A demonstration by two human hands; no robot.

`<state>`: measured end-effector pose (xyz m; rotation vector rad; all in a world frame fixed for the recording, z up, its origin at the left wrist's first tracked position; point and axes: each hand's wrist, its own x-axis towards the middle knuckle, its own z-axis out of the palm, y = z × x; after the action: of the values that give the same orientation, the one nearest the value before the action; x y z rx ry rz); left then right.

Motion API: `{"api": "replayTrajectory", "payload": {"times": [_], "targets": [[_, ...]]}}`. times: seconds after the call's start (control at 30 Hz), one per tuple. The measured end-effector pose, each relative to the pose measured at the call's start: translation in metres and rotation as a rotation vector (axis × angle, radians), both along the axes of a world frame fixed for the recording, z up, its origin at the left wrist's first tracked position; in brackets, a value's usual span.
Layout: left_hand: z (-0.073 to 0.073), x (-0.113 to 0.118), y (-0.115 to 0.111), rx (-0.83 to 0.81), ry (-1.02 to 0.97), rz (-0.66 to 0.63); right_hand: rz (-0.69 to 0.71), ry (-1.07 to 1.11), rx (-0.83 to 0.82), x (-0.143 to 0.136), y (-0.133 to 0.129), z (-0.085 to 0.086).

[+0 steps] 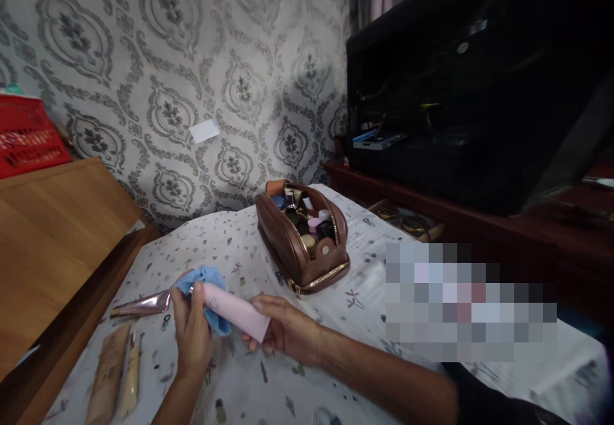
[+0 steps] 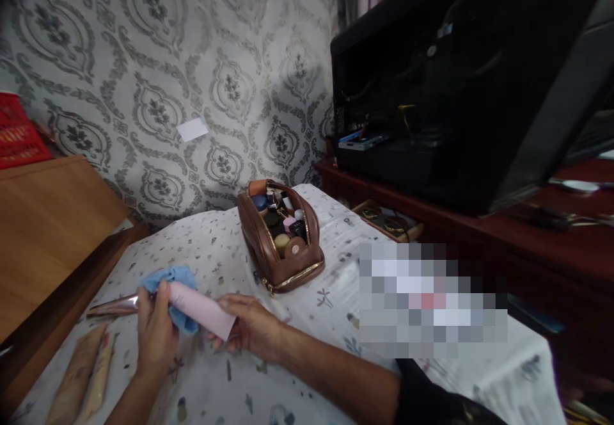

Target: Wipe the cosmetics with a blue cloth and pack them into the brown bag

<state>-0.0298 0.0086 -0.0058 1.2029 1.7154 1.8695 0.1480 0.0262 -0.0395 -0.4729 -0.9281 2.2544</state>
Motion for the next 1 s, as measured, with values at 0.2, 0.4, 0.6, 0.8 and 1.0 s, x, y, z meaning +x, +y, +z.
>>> {"api": "replayTrajectory", "payload": {"times": [0.2,0.4,0.6,0.8,1.0], "targets": [[0.003,0.005,0.002,0.010,0.046,0.011,-0.071,-0.039,0.087,-0.004,0.000,-0.009],[-0.004,0.023,-0.008,0.044,0.198,-0.078,-0.119,-0.099,0.177,-0.012,-0.002,-0.017],[-0.020,0.033,-0.018,0.011,0.473,-0.260,-0.210,-0.009,0.071,-0.008,0.004,-0.011],[-0.022,0.030,-0.019,0.190,0.756,-0.375,-0.295,0.154,0.019,-0.007,0.007,-0.006],[-0.020,0.031,-0.020,0.229,0.775,-0.346,-0.268,0.176,0.044,-0.005,0.008,-0.008]]}}
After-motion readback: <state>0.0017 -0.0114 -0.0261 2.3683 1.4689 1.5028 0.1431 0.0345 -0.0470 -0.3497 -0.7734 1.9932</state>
